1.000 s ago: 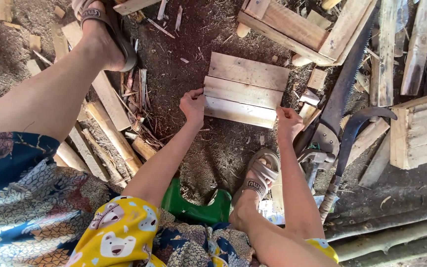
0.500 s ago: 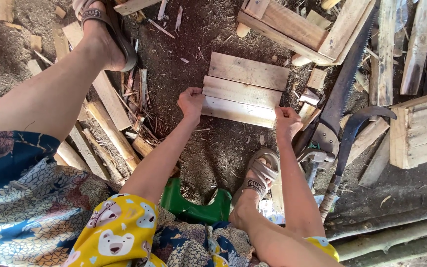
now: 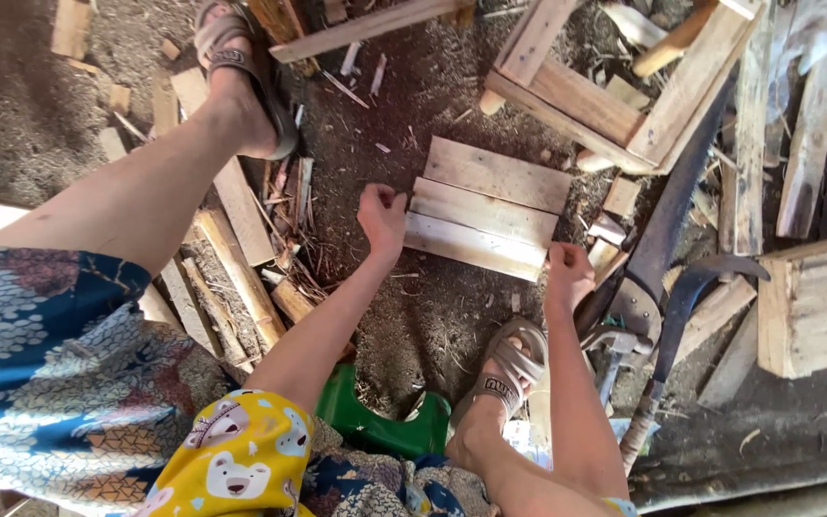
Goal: The person sits on the ground and hammers nails into a small wooden board, taking nails one at a time from a bowl. They position nails on the board, drive them in with a hammer, and reposition the board between nails.
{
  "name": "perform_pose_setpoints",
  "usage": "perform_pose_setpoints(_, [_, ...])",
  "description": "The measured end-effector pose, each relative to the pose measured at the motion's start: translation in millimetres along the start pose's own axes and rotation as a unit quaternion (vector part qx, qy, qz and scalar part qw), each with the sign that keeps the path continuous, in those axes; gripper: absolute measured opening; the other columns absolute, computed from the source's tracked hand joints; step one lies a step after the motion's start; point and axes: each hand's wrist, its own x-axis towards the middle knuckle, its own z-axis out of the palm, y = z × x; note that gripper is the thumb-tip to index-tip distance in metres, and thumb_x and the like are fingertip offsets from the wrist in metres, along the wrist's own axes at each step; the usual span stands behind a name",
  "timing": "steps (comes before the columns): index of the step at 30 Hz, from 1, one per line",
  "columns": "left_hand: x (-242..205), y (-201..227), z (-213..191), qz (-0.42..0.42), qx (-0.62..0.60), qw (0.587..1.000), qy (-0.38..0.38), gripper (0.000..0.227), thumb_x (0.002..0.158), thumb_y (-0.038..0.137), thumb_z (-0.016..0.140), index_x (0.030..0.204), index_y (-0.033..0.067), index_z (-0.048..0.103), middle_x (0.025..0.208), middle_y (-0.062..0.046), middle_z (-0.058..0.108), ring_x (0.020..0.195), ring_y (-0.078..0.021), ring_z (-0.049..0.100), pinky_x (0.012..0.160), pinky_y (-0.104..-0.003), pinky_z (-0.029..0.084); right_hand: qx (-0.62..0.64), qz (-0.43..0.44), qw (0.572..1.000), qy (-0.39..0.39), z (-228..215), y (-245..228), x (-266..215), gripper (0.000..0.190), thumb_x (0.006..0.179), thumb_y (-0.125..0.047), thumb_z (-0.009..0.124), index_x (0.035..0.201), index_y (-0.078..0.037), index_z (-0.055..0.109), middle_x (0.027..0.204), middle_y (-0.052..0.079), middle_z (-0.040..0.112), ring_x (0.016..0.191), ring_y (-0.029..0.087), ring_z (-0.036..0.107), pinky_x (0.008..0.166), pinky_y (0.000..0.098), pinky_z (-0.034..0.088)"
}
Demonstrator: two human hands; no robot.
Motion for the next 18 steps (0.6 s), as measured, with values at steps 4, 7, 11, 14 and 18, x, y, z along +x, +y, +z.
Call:
perform_pose_setpoints(4, [20,52,-22,0.156,-0.044,0.985,0.052,0.015,0.081,0.005,0.067,0.082,0.0011,0.053,0.079,-0.008,0.053,0.07,-0.0192,0.052,0.066,-0.033,0.044,0.104,-0.027,0.994,0.014,-5,0,-6,0.011,0.09,-0.007,0.063,0.099,-0.002,0.063,0.089,0.006,0.063,0.071,0.01,0.059,0.064,0.0257,0.054])
perform_pose_setpoints(7, [38,102,-43,0.276,-0.046,0.954,0.108,0.009,0.085,0.005,0.065,0.084,0.0041,0.055,0.083,-0.007,0.055,0.079,-0.0186,0.051,0.07,-0.031,0.044,0.141,-0.023,0.989,0.029,-19,-14,-23,0.01,0.09,-0.004,0.06,0.1,-0.002,0.061,0.091,0.008,0.062,0.069,0.009,0.059,0.062,0.0227,0.055])
perform_pose_setpoints(11, [59,154,-72,0.307,-0.048,0.94,0.139,0.005,0.088,0.004,0.062,0.086,0.0057,0.058,0.084,-0.006,0.055,0.079,-0.0179,0.049,0.069,-0.03,0.042,0.093,0.033,0.991,0.092,-42,-35,-42,0.013,0.089,-0.002,0.057,0.101,-0.004,0.062,0.093,0.01,0.066,0.059,0.01,0.059,0.049,0.0217,0.05])
perform_pose_setpoints(14, [74,176,-94,0.372,-0.026,0.908,0.191,0.006,0.086,0.001,0.061,0.09,0.0044,0.057,0.088,-0.007,0.055,0.084,-0.0211,0.049,0.075,-0.031,0.039,0.193,-0.011,0.977,0.084,-55,-36,-55,0.011,0.089,-0.002,0.058,0.099,-0.003,0.062,0.098,0.009,0.067,0.062,0.009,0.061,0.054,0.0185,0.057])
perform_pose_setpoints(18, [121,194,-118,0.439,-0.011,0.856,0.272,0.01,0.083,-0.001,0.061,0.089,0.0043,0.055,0.085,-0.007,0.054,0.08,-0.0206,0.051,0.08,-0.038,0.037,0.084,-0.026,0.991,0.101,-79,-13,-70,0.018,0.089,0.001,0.055,0.104,-0.003,0.061,0.096,0.011,0.066,0.065,0.01,0.063,0.055,0.0187,0.056])
